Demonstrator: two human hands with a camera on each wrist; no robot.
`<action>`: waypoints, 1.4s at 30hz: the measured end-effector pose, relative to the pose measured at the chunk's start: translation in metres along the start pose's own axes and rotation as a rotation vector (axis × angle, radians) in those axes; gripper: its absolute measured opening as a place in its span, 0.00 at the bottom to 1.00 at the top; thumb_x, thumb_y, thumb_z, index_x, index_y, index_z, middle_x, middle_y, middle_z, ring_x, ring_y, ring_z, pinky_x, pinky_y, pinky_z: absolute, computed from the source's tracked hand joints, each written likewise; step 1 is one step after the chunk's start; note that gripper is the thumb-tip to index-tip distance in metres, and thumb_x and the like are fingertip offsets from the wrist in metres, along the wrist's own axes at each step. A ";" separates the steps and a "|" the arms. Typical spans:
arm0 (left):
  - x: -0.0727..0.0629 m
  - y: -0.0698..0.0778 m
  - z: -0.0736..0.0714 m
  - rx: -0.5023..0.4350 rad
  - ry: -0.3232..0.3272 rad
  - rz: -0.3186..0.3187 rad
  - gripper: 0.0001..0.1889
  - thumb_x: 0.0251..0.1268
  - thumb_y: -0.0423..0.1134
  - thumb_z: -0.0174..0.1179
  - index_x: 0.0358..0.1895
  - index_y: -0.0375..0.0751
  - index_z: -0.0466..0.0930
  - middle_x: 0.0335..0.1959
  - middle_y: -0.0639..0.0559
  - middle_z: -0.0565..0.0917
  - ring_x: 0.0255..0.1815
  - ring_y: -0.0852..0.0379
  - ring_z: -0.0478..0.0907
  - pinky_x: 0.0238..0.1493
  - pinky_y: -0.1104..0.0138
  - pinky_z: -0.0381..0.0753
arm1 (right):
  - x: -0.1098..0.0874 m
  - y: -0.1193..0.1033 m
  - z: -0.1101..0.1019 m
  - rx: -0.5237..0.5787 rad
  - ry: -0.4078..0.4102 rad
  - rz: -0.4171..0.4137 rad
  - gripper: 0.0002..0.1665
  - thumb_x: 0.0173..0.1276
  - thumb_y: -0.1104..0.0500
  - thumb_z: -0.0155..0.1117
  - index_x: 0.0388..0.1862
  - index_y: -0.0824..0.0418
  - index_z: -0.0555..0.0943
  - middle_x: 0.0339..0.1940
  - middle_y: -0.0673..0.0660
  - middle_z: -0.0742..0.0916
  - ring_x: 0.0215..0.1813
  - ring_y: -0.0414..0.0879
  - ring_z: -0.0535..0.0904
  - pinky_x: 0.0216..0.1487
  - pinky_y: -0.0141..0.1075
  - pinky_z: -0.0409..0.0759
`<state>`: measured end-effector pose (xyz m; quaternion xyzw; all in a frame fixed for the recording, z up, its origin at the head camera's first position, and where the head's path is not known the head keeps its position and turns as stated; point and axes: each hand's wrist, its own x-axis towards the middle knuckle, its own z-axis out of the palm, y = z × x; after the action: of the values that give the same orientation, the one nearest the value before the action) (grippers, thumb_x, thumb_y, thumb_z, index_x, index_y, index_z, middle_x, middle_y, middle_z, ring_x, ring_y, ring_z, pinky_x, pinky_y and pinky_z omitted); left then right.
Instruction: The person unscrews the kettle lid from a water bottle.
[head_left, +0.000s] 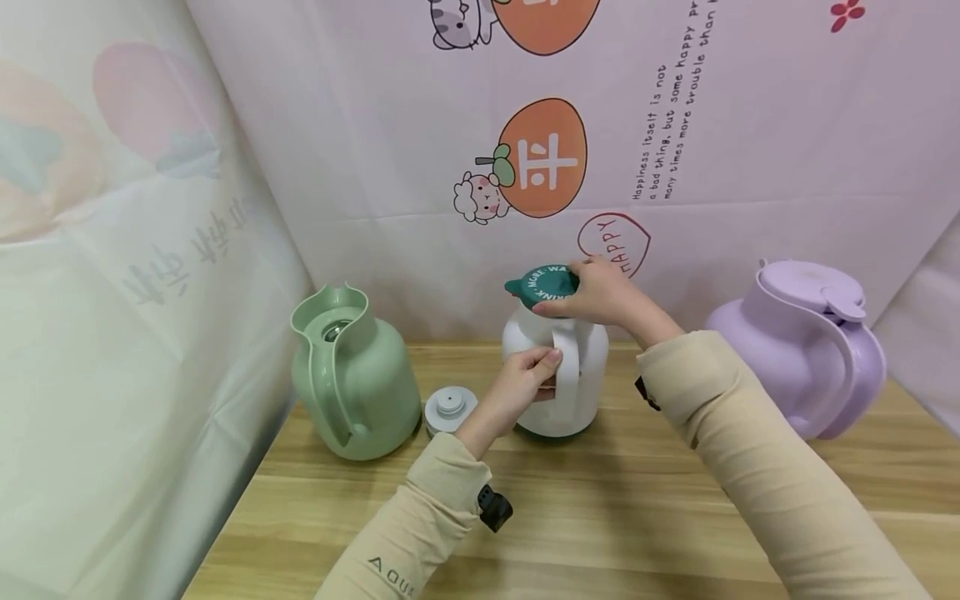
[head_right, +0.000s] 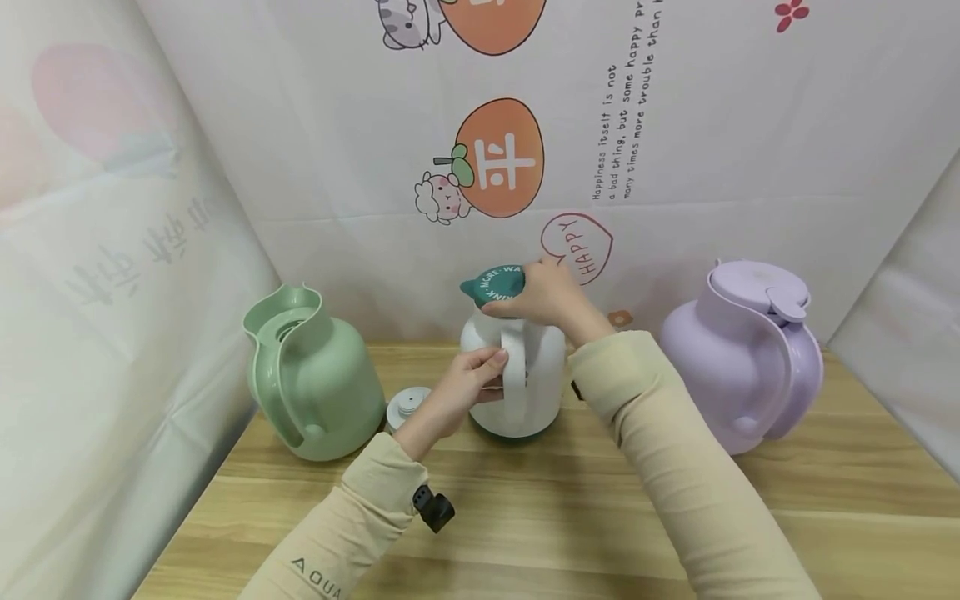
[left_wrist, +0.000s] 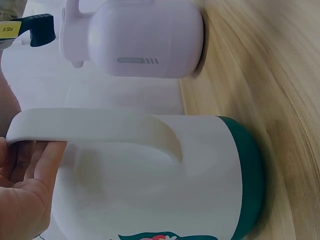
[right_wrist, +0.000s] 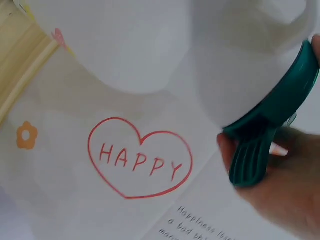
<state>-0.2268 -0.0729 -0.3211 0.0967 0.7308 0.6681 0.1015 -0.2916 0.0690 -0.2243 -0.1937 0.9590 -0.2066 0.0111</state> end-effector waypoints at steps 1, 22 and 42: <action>0.000 0.000 0.000 0.004 -0.002 0.003 0.20 0.77 0.44 0.43 0.57 0.30 0.75 0.43 0.45 0.80 0.40 0.63 0.77 0.56 0.58 0.81 | 0.001 0.002 -0.002 0.015 -0.030 -0.013 0.52 0.59 0.39 0.66 0.68 0.74 0.63 0.68 0.73 0.68 0.64 0.65 0.67 0.64 0.57 0.69; -0.001 0.002 0.000 0.007 -0.005 -0.001 0.22 0.77 0.44 0.43 0.61 0.31 0.72 0.56 0.34 0.78 0.54 0.47 0.80 0.58 0.56 0.80 | -0.015 -0.010 0.008 -0.234 0.123 0.020 0.50 0.60 0.33 0.62 0.64 0.72 0.69 0.60 0.75 0.73 0.59 0.68 0.66 0.61 0.56 0.70; 0.001 -0.001 -0.001 -0.082 0.033 -0.063 0.22 0.75 0.44 0.47 0.60 0.30 0.73 0.38 0.48 0.82 0.34 0.65 0.78 0.55 0.59 0.82 | -0.013 0.003 0.006 -0.006 0.127 -0.005 0.45 0.59 0.37 0.66 0.63 0.68 0.71 0.67 0.74 0.67 0.65 0.67 0.61 0.64 0.58 0.67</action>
<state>-0.2279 -0.0735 -0.3217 0.0582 0.7070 0.6955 0.1143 -0.2797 0.0739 -0.2318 -0.1828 0.9579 -0.2156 -0.0508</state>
